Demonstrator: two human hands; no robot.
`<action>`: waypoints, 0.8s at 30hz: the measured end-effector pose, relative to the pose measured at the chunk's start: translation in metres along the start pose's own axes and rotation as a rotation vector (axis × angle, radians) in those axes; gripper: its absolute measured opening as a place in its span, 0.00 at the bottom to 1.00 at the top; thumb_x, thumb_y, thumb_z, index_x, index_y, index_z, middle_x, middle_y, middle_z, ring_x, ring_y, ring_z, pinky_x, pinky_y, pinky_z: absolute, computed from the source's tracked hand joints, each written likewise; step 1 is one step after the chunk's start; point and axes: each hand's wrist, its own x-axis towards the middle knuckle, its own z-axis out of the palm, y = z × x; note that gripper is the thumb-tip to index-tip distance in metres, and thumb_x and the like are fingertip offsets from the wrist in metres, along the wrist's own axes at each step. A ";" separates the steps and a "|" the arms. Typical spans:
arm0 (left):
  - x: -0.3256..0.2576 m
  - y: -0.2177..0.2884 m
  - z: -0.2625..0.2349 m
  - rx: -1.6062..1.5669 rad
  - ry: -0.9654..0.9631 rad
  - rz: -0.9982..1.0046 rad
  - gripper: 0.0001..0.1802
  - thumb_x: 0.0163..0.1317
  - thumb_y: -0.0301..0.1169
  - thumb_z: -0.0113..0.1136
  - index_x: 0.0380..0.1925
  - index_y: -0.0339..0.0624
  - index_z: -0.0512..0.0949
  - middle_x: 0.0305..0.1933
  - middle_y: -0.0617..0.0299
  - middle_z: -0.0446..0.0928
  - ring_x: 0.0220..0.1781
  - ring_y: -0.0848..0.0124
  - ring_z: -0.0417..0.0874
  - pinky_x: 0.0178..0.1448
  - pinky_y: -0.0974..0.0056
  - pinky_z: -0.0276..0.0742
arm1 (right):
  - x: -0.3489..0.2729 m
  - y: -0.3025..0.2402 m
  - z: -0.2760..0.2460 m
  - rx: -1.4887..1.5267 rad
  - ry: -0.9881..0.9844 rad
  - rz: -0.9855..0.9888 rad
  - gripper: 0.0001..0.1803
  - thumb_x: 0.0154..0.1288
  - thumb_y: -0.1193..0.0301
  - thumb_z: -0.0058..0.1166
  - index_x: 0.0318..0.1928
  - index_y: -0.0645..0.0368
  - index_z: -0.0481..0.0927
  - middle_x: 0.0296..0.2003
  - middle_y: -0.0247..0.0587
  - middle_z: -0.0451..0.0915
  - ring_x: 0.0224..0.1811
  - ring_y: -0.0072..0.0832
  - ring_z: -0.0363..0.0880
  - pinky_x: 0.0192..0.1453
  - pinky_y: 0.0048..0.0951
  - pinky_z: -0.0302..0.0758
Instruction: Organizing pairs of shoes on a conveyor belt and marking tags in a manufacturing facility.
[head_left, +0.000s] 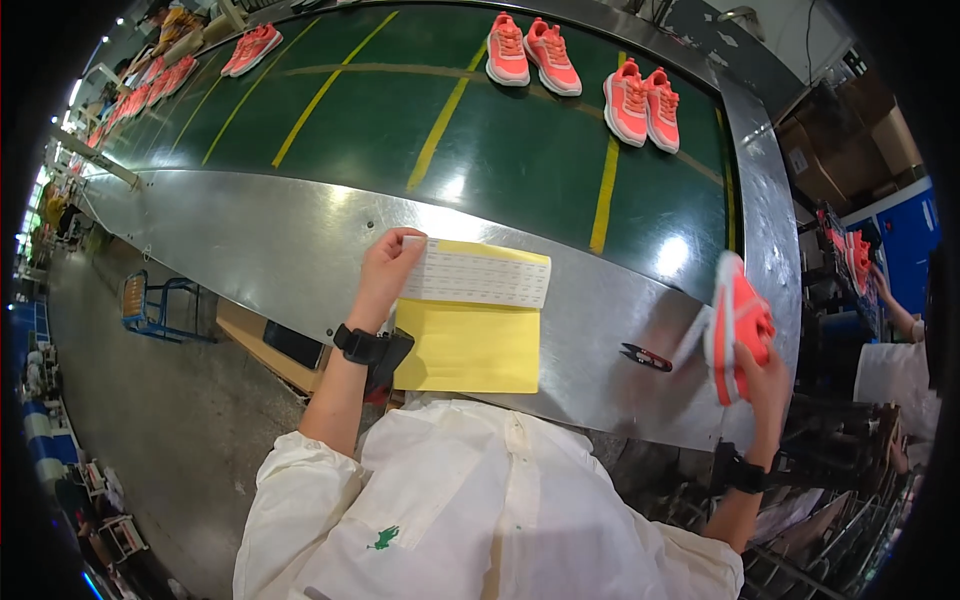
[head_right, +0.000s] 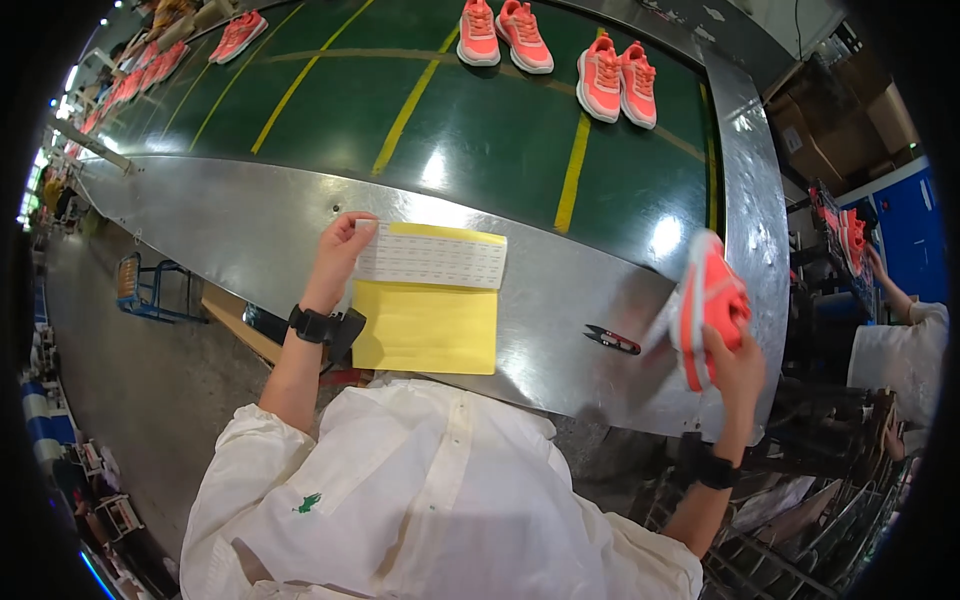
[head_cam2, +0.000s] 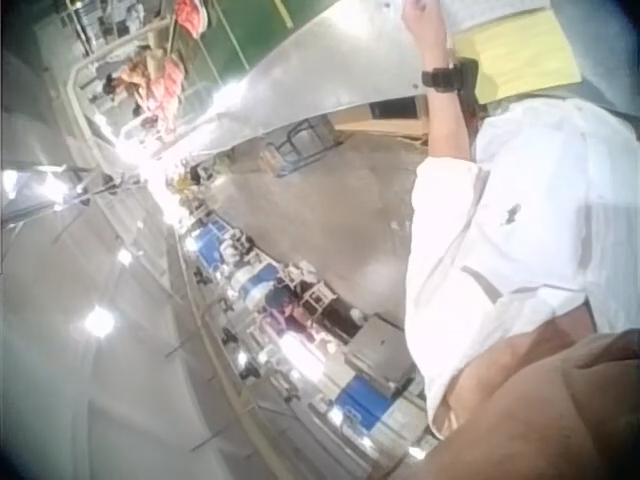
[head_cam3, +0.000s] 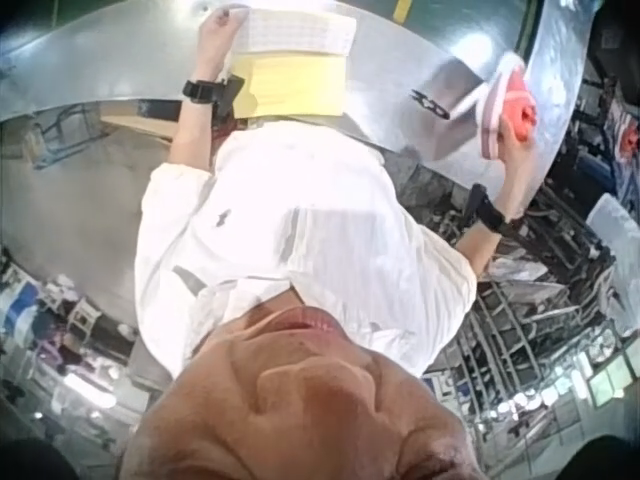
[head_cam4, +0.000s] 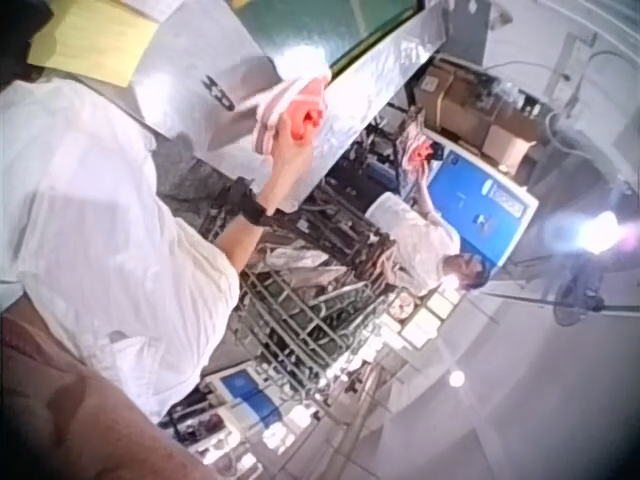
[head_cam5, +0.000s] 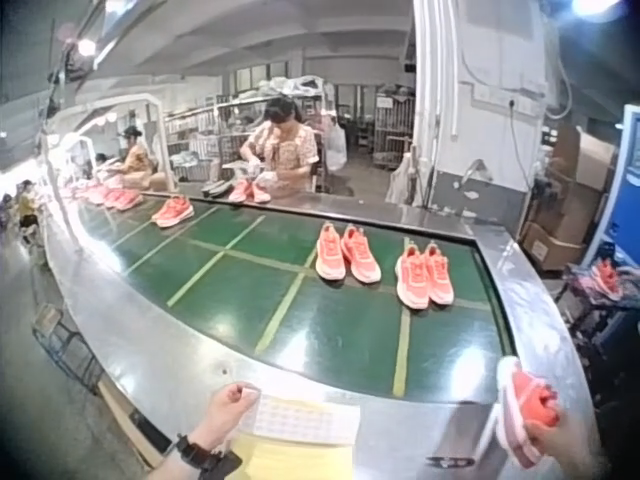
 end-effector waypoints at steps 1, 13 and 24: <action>0.005 -0.012 -0.009 0.003 -0.001 -0.003 0.10 0.66 0.29 0.58 0.44 0.37 0.76 0.37 0.65 0.80 0.38 0.82 0.78 0.44 0.75 0.72 | -0.001 -0.028 0.008 0.001 -0.041 -0.058 0.29 0.52 0.49 0.65 0.43 0.60 0.82 0.29 0.51 0.83 0.33 0.44 0.84 0.39 0.38 0.76; -0.060 0.003 0.068 0.364 -0.083 -0.025 0.41 0.55 0.40 0.69 0.64 0.35 0.61 0.56 0.46 0.73 0.55 0.57 0.74 0.56 0.61 0.72 | -0.089 -0.193 0.112 0.054 -0.420 -0.487 0.16 0.55 0.59 0.63 0.37 0.57 0.80 0.26 0.49 0.81 0.29 0.45 0.81 0.32 0.45 0.75; -0.052 -0.025 0.084 0.311 -0.186 -0.112 0.42 0.53 0.29 0.66 0.67 0.37 0.56 0.63 0.51 0.67 0.62 0.63 0.70 0.63 0.61 0.69 | -0.066 -0.142 0.116 0.461 -0.410 -0.124 0.33 0.54 0.63 0.66 0.60 0.60 0.71 0.42 0.48 0.81 0.39 0.33 0.80 0.46 0.29 0.76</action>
